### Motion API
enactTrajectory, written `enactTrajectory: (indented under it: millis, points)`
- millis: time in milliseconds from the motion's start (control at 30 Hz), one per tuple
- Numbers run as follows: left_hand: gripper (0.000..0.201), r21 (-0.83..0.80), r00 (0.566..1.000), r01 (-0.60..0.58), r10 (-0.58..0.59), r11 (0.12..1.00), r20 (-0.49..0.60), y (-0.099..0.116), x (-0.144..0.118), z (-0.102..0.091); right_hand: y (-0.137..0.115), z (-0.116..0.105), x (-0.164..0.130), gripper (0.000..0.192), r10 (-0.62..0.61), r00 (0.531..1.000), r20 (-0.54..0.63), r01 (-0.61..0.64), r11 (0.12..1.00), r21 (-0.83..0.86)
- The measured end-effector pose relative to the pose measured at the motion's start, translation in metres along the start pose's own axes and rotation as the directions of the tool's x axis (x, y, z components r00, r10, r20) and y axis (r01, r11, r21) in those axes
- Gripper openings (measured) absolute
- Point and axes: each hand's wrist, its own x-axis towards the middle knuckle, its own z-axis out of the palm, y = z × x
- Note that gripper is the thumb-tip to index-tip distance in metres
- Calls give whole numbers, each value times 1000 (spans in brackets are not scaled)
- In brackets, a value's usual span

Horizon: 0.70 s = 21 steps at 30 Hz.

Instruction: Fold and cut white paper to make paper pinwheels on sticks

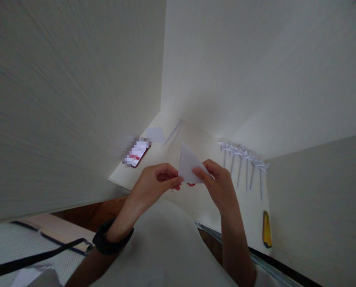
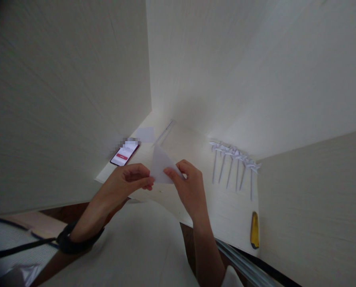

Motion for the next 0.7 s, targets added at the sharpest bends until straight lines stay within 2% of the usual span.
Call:
enactTrajectory:
  millis: [100,533,700]
  points:
    - [11,27,1000,-2,2,1000,7,-2,1,-1,0,0,0,28,4,1000,-6,-4,1000,0]
    - [11,-35,996,1,2,999,86,6,-6,0,4,-2,2,26,6,1000,27,-9,995,97]
    - [9,-49,997,9,-5,999,83,5,-4,0,3,-3,1,25,-11,1000,27,8,996,93]
